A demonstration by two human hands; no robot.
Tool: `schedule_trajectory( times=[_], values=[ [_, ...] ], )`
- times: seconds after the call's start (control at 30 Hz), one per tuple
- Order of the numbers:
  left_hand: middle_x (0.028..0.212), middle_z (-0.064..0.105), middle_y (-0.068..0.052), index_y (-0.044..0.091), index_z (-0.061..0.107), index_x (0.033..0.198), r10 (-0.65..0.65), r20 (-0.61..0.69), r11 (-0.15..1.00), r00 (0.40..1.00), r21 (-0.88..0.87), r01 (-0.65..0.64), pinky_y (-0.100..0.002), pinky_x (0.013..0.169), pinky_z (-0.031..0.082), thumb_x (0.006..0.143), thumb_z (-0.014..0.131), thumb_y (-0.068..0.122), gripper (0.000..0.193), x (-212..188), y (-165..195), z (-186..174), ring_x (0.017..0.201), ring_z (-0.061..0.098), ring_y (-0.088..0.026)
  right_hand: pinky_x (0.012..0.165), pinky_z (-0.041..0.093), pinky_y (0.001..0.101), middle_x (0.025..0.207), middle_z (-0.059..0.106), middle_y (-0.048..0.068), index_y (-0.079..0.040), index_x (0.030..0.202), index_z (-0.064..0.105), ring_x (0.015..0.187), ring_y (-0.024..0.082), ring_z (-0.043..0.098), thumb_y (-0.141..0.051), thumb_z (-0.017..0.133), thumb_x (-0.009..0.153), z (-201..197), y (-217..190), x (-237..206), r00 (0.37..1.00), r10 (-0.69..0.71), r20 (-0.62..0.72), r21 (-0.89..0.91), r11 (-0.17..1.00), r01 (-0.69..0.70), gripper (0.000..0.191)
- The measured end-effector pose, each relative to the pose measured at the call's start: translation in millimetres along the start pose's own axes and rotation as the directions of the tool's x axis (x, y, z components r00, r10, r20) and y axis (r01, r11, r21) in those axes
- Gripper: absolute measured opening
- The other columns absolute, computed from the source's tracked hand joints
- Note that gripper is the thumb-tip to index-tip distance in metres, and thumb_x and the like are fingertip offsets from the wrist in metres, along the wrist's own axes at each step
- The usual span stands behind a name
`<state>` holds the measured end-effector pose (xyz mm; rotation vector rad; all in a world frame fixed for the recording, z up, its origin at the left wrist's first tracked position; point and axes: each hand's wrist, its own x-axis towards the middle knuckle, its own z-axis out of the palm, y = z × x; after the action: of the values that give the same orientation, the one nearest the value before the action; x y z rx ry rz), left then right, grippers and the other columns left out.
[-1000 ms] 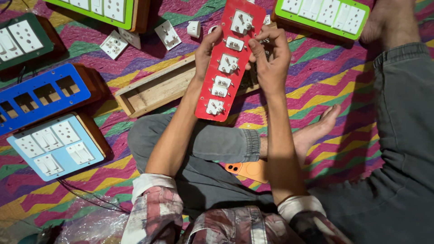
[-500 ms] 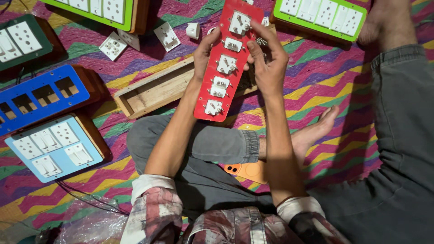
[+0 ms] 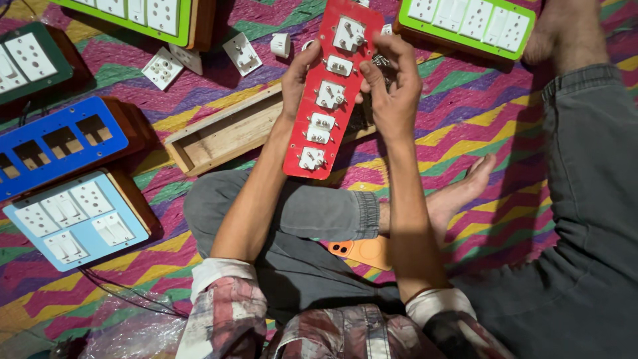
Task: The person sits cross-legged on a floor mat assembling electrical switch and socket panels. They fit white switch and socket modules into a red plastic frame, pick small screws from a wooden compartment box, and thread the screws by hand to secure the modules, working on one panel at a time.
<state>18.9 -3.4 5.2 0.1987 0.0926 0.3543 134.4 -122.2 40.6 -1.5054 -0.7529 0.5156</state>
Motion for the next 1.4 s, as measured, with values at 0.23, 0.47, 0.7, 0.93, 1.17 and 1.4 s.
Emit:
schedule_trajectory(
  times=[0.23, 0.47, 0.7, 0.93, 1.17, 1.4],
  values=[
    [0.113, 0.072, -0.025, -0.009, 0.057, 0.134, -0.011, -0.045, 1.000, 0.999, 0.012, 0.012, -0.044, 0.077, 0.065, 0.106, 0.047, 0.044, 0.061, -2, 3, 1, 0.091, 0.075, -0.036, 0.056, 0.059, 0.0233, 0.110, 0.066, 0.010, -0.005, 0.122, 0.057, 0.071, 0.006, 0.062, -0.011, 0.076, 0.103, 5, -1, 2, 1.000, 0.016, -0.008, 0.077, 0.997, -0.015, 0.027],
    [0.106, 0.072, -0.022, -0.009, 0.056, 0.131, -0.007, -0.109, 0.999, 0.994, 0.053, 0.013, -0.040, 0.074, 0.064, 0.105, 0.046, 0.046, 0.062, 1, -5, -9, 0.086, 0.074, -0.033, 0.062, 0.063, 0.0267, 0.137, 0.061, 0.016, -0.004, 0.118, 0.060, 0.077, 0.010, 0.066, -0.007, 0.073, 0.107, 3, 10, -1, 1.000, -0.001, 0.012, 0.030, 1.000, 0.001, 0.017],
    [0.101, 0.061, -0.008, -0.006, 0.055, 0.134, 0.297, -0.061, 0.767, 0.953, 0.610, -0.200, -0.028, 0.075, 0.052, 0.107, 0.065, 0.051, 0.064, 10, -12, -16, 0.088, 0.062, -0.019, 0.097, 0.060, 0.0327, 0.124, 0.067, 0.014, -0.004, 0.130, 0.061, 0.111, 0.017, 0.065, -0.002, 0.074, 0.104, -5, 24, -5, 0.994, 0.061, -0.088, 0.156, 0.987, -0.047, 0.030],
    [0.101, 0.076, -0.008, 0.001, 0.060, 0.118, 0.388, 0.046, 0.187, 0.920, 0.974, -0.127, -0.030, 0.080, 0.061, 0.081, 0.091, 0.031, 0.056, 16, -11, -1, 0.093, 0.076, -0.015, 0.094, 0.050, 0.0434, 0.114, 0.067, 0.018, 0.005, 0.113, 0.069, 0.106, 0.039, 0.061, 0.010, 0.068, 0.073, -23, 17, -15, 0.981, -0.170, 0.092, -0.848, 0.504, 0.166, 0.040],
    [0.095, 0.080, -0.009, 0.002, 0.070, 0.114, 0.393, -0.014, 0.167, 0.920, 0.984, -0.056, -0.031, 0.074, 0.062, 0.089, 0.082, 0.027, 0.037, 10, -7, 7, 0.085, 0.078, -0.014, 0.091, 0.050, 0.0479, 0.101, 0.065, 0.020, 0.004, 0.099, 0.068, 0.100, 0.041, 0.063, 0.011, 0.067, 0.082, -20, 30, -18, 0.992, -0.102, 0.075, -0.845, 0.521, 0.118, 0.018],
    [0.095, 0.080, -0.013, 0.002, 0.068, 0.116, 0.409, 0.079, 0.054, 0.909, 0.992, -0.110, -0.033, 0.076, 0.061, 0.092, 0.081, 0.030, 0.039, 7, -7, 13, 0.086, 0.080, -0.019, 0.070, 0.052, 0.0362, 0.093, 0.070, 0.013, 0.003, 0.101, 0.070, 0.078, 0.025, 0.066, 0.009, 0.068, 0.086, -31, 42, -27, 0.995, -0.055, -0.087, -0.706, 0.708, -0.022, 0.016]
  ],
)
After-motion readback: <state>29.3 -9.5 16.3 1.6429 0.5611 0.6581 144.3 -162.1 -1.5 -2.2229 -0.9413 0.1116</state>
